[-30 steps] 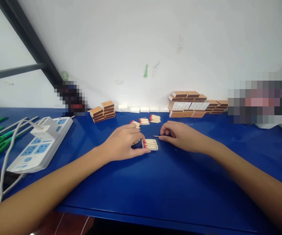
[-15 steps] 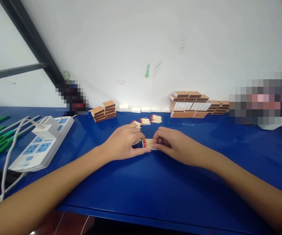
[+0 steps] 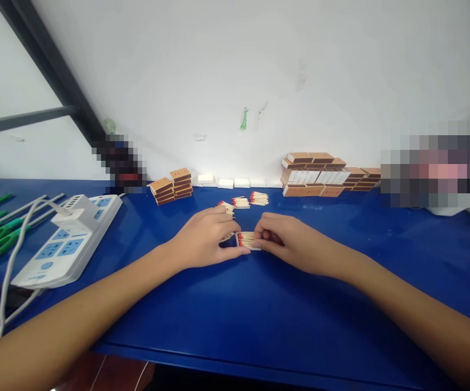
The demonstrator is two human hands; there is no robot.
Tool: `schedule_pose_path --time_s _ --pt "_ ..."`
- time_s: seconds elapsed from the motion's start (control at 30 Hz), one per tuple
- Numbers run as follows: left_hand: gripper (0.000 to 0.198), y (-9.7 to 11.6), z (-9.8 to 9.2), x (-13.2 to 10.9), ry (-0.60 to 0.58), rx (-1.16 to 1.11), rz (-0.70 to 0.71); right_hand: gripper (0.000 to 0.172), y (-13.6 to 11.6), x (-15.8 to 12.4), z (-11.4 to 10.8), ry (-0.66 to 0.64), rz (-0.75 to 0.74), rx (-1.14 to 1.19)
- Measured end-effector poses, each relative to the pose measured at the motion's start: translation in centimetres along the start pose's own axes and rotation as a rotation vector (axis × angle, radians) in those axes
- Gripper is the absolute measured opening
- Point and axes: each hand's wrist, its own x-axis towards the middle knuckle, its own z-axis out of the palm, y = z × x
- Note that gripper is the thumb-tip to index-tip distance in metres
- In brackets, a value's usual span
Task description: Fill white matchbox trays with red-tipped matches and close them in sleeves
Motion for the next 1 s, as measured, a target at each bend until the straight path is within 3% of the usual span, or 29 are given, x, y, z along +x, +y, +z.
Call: schedule_pose_path --time_s 0.17,0.33,0.5,0.73,1.0 --pt "0.041 0.1 0.0 0.0 -0.003 -0.009 -0.003 0.02 0.7 0.3 -0.2 0.085 -0.002 -0.018" --pt "0.044 0.1 0.1 -0.1 0.019 -0.006 -0.001 0.017 4.0 1.2 -0.4 0.275 0.079 -0.16" --pt "0.043 0.0 0.2 -0.2 -0.024 -0.018 -0.024 0.02 6.3 1.8 0.1 0.288 0.091 -0.237" --pt "0.047 0.1 0.2 -0.1 -0.03 -0.033 -0.024 0.023 4.1 1.7 0.0 0.293 0.017 -0.145" --pt "0.046 0.0 0.2 -0.1 -0.062 -0.011 -0.022 0.021 0.1 0.3 0.3 0.067 -0.075 0.08"
